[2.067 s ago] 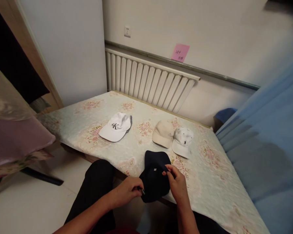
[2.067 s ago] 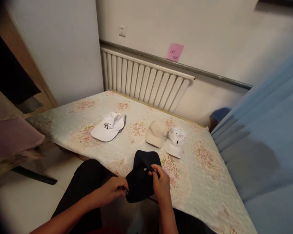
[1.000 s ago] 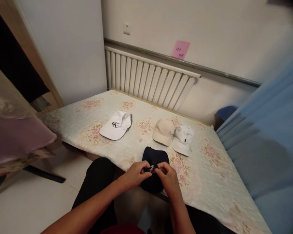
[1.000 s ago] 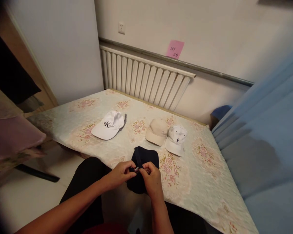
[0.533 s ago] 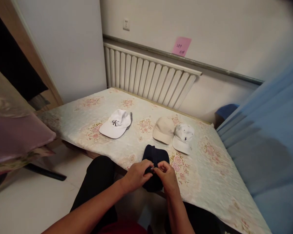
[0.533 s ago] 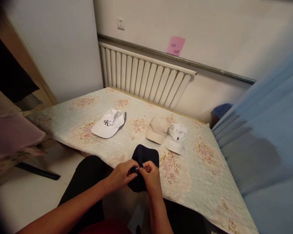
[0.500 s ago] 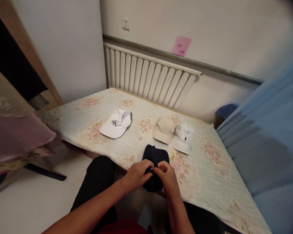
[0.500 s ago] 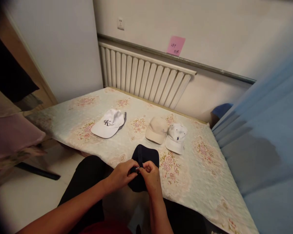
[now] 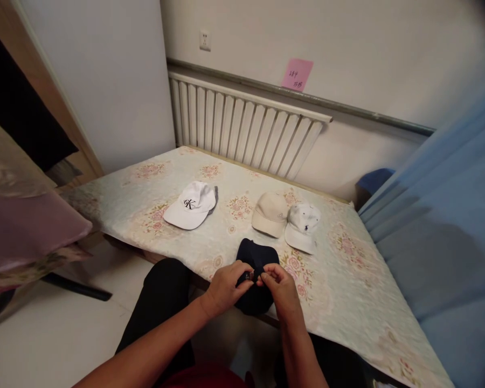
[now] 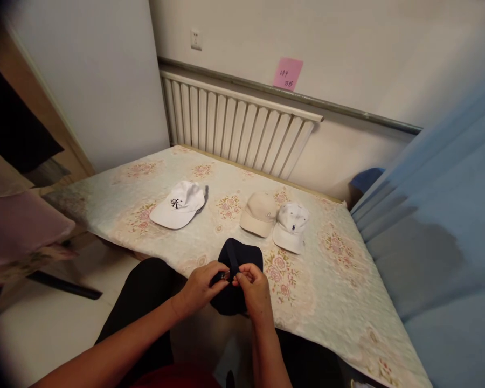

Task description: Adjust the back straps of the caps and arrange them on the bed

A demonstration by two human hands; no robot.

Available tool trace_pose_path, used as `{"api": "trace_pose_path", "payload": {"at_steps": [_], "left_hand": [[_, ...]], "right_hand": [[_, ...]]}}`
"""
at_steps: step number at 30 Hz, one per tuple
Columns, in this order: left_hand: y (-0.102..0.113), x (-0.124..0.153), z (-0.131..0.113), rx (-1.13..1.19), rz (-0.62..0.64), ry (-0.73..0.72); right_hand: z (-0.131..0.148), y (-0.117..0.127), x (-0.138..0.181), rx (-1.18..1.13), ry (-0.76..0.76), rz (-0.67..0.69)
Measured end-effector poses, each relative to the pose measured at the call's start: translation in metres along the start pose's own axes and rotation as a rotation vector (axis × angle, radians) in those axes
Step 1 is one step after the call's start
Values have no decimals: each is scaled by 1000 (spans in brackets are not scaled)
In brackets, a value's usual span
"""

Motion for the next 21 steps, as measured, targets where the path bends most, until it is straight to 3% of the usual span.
{"api": "trace_pose_path", "payload": {"at_steps": [13,16,21], "left_hand": [[5,-1,6,108,-113,162],[8,-2,10,241,-99,212],[15,0,14,656,8,367]], "right_hand": [[35,12,8,-1,148,1],[34,9,8,12,166,26],[26,3,8,27,128,61]]}}
Point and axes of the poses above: each hand's wrist, its own x-axis away from the middle knuckle, its own y-axis out of the back of the hand, z = x × y, the point moved 2 cm from there along -x, towards the middle knuckle, and after that the axes turned 12 degrees about -x, right-handed, at the moved point
